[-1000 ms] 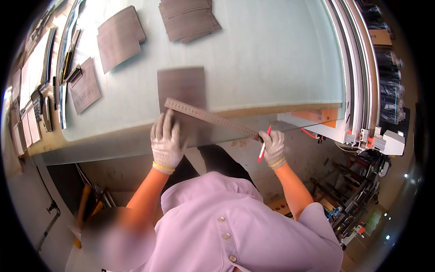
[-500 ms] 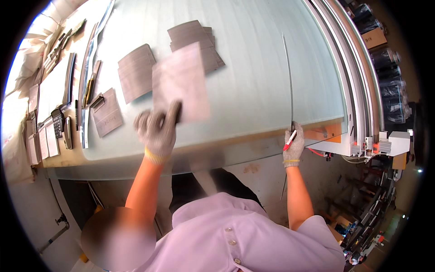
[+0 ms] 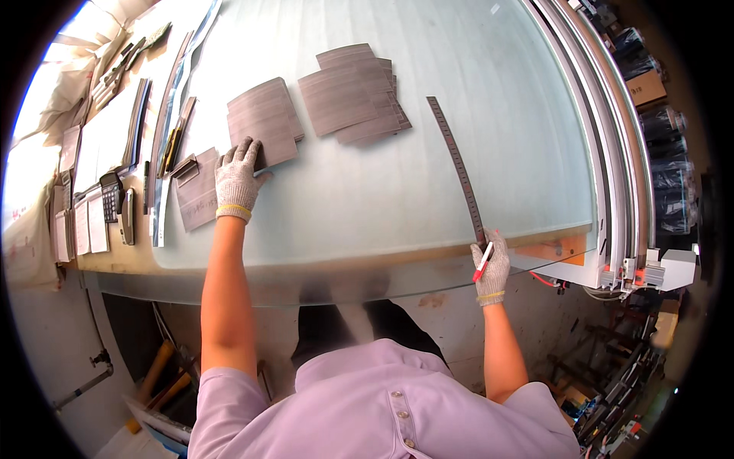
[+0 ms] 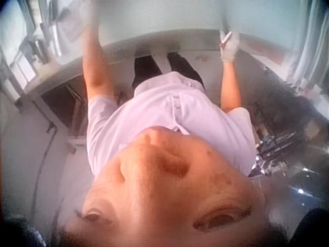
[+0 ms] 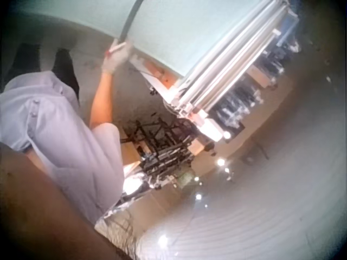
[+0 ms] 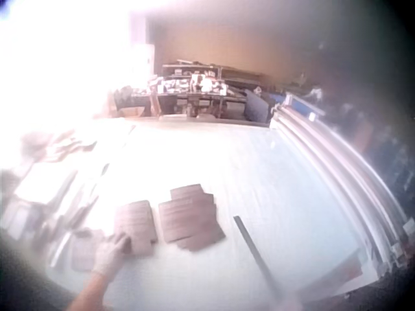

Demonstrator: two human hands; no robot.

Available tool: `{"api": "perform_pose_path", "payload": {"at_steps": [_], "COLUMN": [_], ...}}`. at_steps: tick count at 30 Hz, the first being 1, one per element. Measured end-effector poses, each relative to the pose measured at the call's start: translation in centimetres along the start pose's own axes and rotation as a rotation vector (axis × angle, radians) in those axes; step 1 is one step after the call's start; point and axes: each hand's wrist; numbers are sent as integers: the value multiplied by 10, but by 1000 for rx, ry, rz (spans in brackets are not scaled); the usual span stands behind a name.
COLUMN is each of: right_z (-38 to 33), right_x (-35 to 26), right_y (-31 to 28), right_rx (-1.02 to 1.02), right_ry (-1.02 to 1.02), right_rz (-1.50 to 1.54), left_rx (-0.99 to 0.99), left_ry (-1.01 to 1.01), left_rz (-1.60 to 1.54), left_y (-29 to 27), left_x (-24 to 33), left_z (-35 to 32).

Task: The person measures and marks multiple rectangular brown material sheets using a ruler and a red marker. They then use a utility knife to cut the sheets along the marked lines. The person stacks the cut pieces on the workbench.

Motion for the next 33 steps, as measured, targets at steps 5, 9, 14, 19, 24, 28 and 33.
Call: {"api": "perform_pose_path", "payload": {"at_steps": [5,9,14,19,24,28,33], "right_z": [13,24,32,41,56,64,67], "right_x": [-9,-17,-18,-9,9,14,18], "right_y": [12,8,3,-1,-4,-5,-4], "right_rx": [-52,-94,-194,-250,-227,-231,-231], "right_ry": [-19,-133,-103,-165,-258,-277,-266], "right_rz": [84,72,269,54,-147,-210,-263], "left_rx": [417,276,-133,-12,-62,-49,-61], "left_ry": [218,433,378,178,239,232,204], "left_rz": [-33,-134,-352,-388,-379,-397,-388], "left_y": [-22,-3,19,25,27,29,30], "left_x": [25,101,147,156,158,163,166], "left_z": [-38,-124,-166,-136,-154,-159,-155]}}
Point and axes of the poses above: each hand's wrist, its own z-axis towards the middle knuckle, its own y-axis out of the palm, x = y × z, and after that the axes turned 13 degrees about -x, right-handed
